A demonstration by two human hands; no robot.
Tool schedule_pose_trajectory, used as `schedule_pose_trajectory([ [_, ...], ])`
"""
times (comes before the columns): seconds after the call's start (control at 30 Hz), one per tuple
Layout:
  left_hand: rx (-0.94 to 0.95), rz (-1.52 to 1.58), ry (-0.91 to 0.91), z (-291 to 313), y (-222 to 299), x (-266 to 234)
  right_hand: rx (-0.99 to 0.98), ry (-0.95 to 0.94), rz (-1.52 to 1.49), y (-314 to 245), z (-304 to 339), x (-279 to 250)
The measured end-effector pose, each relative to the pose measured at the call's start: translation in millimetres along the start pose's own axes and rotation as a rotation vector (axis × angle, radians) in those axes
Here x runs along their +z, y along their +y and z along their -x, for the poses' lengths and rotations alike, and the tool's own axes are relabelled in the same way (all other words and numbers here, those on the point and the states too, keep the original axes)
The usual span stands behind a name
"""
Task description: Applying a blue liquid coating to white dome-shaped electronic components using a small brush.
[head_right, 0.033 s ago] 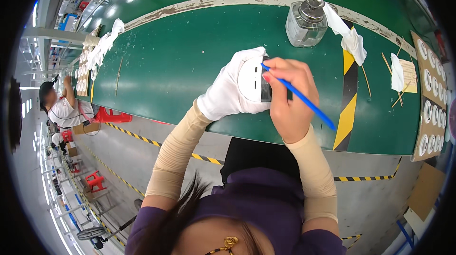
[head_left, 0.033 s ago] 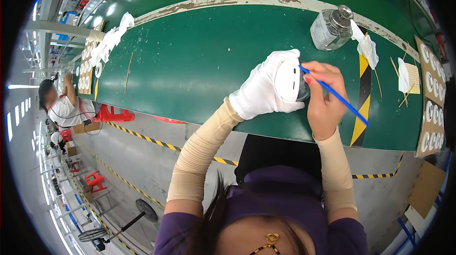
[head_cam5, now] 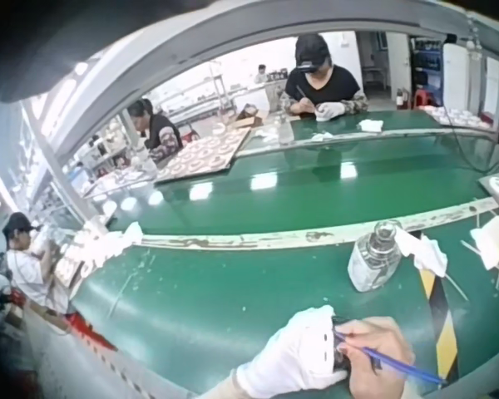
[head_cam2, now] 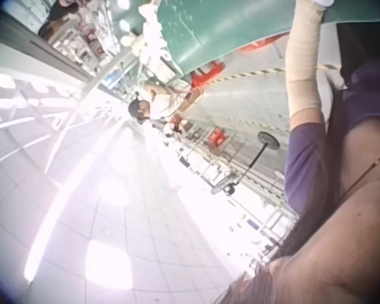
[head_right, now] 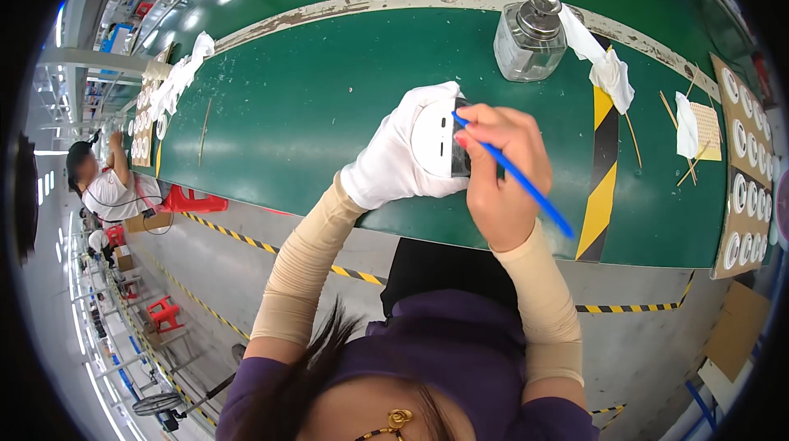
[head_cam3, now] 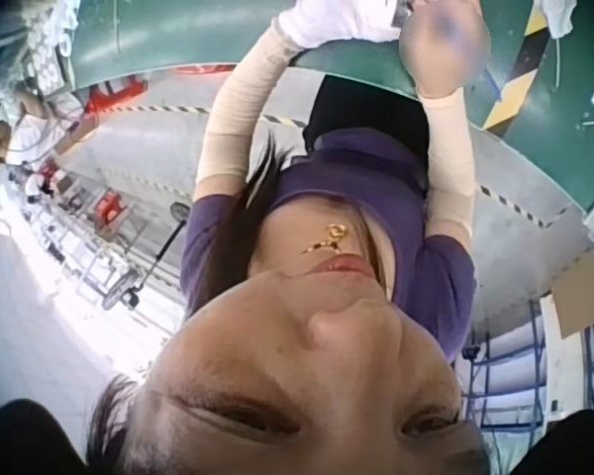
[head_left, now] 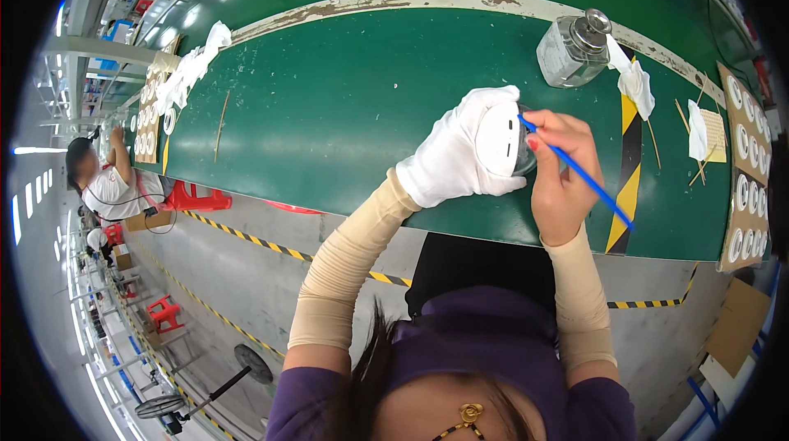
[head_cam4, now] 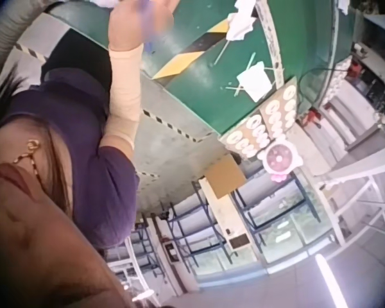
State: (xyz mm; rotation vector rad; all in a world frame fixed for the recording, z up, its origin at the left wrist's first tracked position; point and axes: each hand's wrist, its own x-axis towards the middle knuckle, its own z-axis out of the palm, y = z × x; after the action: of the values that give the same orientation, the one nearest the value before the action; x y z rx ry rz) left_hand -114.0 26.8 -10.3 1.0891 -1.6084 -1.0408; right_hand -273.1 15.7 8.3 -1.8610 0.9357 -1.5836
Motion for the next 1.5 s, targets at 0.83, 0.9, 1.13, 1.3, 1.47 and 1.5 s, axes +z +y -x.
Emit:
schedule_pose_trajectory([
  [0.83,0.078,-0.112,-0.003,0.3,2.1,-3.7,-0.248,-0.048,0.284,-13.2,32.8,-10.1],
  [0.9,0.134,-0.155,0.012,0.9,1.0,-3.4,-0.229,-0.082,0.259,-16.0,35.5,-10.1],
  [1.13,0.075,-0.135,0.036,-1.0,2.2,-3.7,-0.315,-0.025,0.300,-5.9,24.0,-4.0],
  [1.3,0.127,-0.135,0.033,0.0,-3.0,-1.8,-0.322,0.017,0.305,-7.5,31.2,-4.7],
  [1.47,0.107,-0.094,0.023,-0.8,-2.8,-3.5,-0.249,-0.118,0.279,-15.6,40.8,-11.2],
  [1.5,0.046,-0.025,0.005,-0.5,-3.0,-3.3,-0.233,-0.120,0.267,-14.3,37.8,-11.2],
])
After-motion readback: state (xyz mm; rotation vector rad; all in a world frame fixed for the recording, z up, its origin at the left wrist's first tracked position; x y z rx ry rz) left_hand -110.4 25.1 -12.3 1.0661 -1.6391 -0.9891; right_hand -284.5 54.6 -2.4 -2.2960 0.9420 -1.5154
